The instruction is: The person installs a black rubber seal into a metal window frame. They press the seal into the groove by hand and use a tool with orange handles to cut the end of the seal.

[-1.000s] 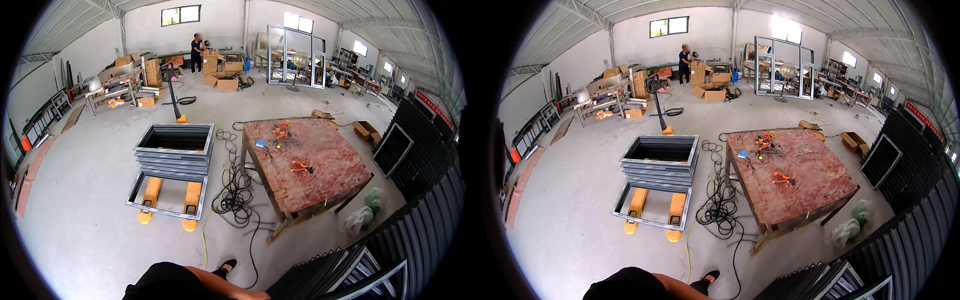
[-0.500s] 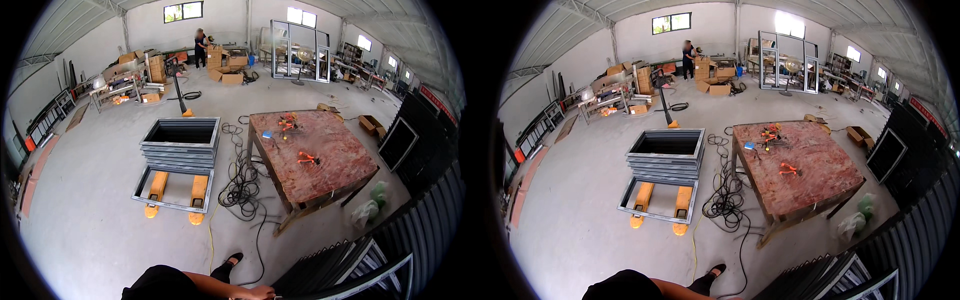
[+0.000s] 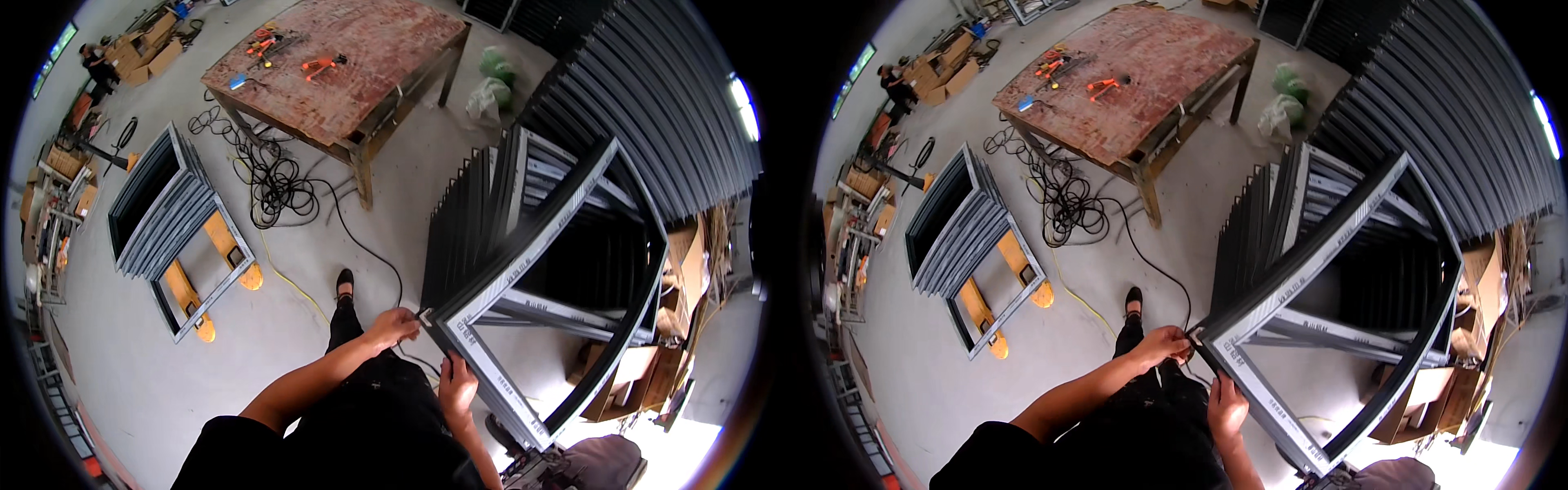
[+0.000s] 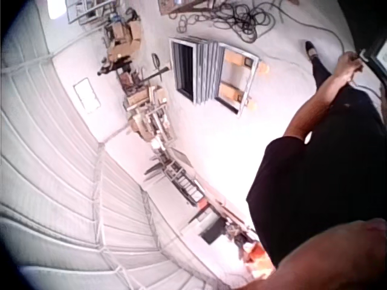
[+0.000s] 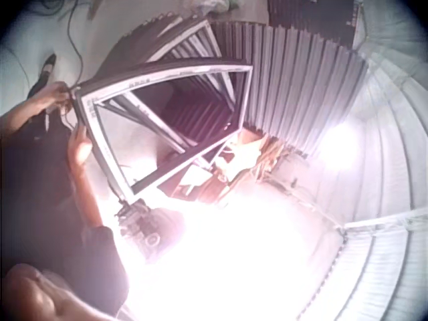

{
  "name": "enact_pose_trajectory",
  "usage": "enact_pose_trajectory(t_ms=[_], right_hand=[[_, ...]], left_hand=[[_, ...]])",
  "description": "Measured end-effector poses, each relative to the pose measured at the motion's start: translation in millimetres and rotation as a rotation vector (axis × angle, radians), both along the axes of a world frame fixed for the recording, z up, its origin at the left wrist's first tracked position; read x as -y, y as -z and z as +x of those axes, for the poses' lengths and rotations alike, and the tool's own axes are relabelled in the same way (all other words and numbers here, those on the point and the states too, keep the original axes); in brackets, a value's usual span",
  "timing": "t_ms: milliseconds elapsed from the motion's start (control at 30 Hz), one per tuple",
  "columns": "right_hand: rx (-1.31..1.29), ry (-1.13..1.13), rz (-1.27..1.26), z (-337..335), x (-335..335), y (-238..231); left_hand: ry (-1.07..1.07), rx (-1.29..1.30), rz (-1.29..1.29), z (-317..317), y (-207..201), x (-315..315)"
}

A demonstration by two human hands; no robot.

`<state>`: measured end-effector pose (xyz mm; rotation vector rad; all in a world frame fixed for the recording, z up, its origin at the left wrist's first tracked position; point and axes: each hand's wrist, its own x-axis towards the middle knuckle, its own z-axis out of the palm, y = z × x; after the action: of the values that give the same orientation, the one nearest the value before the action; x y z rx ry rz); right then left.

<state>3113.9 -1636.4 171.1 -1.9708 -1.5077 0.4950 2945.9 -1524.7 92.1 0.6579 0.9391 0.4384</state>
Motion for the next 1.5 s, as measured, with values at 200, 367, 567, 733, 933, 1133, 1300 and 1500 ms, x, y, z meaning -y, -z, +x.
enact_pose_trajectory(t_ms=[200, 367, 567, 733, 933, 1133, 1300, 1500], right_hand=[[0.12, -0.038, 0.027, -3.9, 3.7, 3.4], [0.115, -0.029, 0.024, -5.5, -0.6, -4.2], [0.169, -0.04, 0.045, -6.3, -2.4, -1.4], [0.087, 0.025, -0.156, -7.0, 0.6, 4.9], [0.111, 0.019, -0.07, -1.7, 1.5, 11.2], [0.266, -0.058, -0.111, -7.0, 0.0, 13.4], [0.19, -0.19, -0.039, -20.0, -14.8, -8.8], [0.108, -0.196, -0.107, -40.2, -32.5, -46.0]], left_hand=[[-0.053, 0.028, 0.046, -4.4, -4.4, 9.8], [-0.041, 0.001, 0.019, -1.5, -20.8, 5.0], [-0.163, -0.123, 0.073, 8.3, -9.9, 9.2], [-0.19, -0.131, 0.106, 12.0, -7.7, 12.6], [-0.24, 0.028, 0.0, 20.1, -18.9, 13.0], [-0.153, -0.228, 0.123, 15.5, 16.0, 15.6], [-0.336, -0.087, 0.177, 12.5, 28.7, -11.6], [-0.45, -0.127, 0.139, -8.8, 16.1, -89.6]])
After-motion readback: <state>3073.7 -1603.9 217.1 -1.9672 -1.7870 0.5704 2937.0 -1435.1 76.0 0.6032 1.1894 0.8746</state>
